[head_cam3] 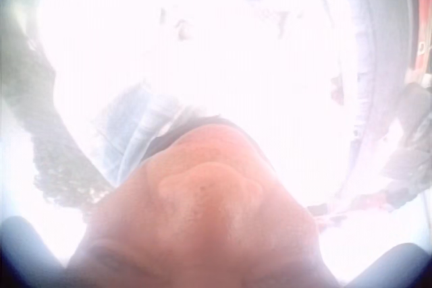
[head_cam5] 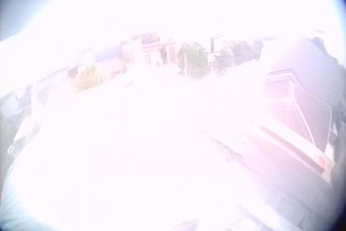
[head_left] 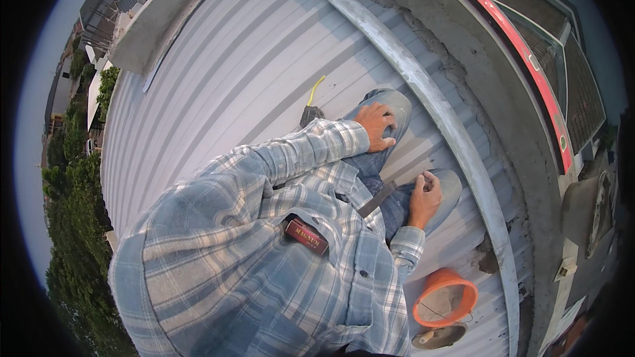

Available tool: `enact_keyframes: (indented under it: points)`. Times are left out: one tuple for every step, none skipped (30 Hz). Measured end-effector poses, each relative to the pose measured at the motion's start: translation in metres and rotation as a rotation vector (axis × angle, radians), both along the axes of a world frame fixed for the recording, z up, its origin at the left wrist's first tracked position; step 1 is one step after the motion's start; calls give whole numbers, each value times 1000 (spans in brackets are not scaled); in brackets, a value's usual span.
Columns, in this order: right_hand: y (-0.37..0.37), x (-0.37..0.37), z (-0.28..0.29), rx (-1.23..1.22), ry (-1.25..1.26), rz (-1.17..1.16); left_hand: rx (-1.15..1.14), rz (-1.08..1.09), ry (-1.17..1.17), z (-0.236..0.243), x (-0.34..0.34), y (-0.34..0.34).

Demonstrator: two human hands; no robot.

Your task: The person applies cement to a curved metal roof edge using a trowel, then places a long metal strip along the edge and checks its alignment with a spirit level. The person repeatedly scoops cement from a bucket and smooths it along the strip.

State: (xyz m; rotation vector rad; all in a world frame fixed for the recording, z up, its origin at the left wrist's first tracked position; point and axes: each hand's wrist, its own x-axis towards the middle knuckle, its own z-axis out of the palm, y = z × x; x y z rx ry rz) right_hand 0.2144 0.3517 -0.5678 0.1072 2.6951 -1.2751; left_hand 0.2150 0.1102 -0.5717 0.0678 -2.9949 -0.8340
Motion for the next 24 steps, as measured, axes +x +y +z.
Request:
enact_keyframes:
  points:
    - [-1,-1,-3,3,25,11,1,3,-7,1,0,-2]
    - [-4,-1,-7,4,49,18,-1,1,-16,2,0,-6]
    - [-3,-2,-7,5,72,19,3,1,-17,3,-4,-6]
    - [-4,-4,-7,-14,39,9,3,-6,-19,4,-8,-8]
    - [-7,-8,-7,-39,6,-10,-2,-21,-22,7,-13,-10]
    - [-2,-11,-5,-63,-27,-63,-19,-33,-27,13,-20,-6]
    - [0,-13,2,-143,-18,-45,-33,-86,-23,20,-29,-2]
    - [3,-14,10,-202,11,-77,-43,-61,-19,25,-33,2]
    - [16,-15,7,-299,59,-103,-39,-76,-9,26,-38,9]
    - [24,-11,22,-372,71,-146,-3,-69,-13,19,-38,11]
    - [30,-7,27,-444,163,-180,1,-86,50,7,-35,1]
    - [47,-1,48,-394,190,-169,51,-101,63,-10,-33,-7]
    - [62,10,68,-358,248,-267,61,-83,31,-15,-29,-11]
    - [79,17,85,-346,317,-326,59,-112,61,-19,-30,-21]
    - [104,28,96,-292,426,-462,20,-118,51,-19,-31,-24]
    - [132,42,104,-232,532,-574,2,-136,52,-17,-31,-21]
    - [166,62,114,-134,643,-740,-3,-180,41,-17,-33,-13]
    - [203,85,113,-11,726,-901,-23,-206,37,-13,-33,-12]
    - [233,107,119,47,740,-1098,-39,-223,30,-12,-34,-12]
    - [271,133,106,162,808,-1233,-55,-233,35,-10,-34,-14]
    - [290,151,111,183,725,-1408,-74,-231,38,-7,-34,-18]
    - [324,180,100,414,595,-1431,-79,-236,38,-8,-34,-19]
    - [357,210,82,649,449,-1441,-71,-251,34,-12,-35,-22]
    - [380,230,71,694,136,-1424,-56,-260,30,-18,-37,-26]
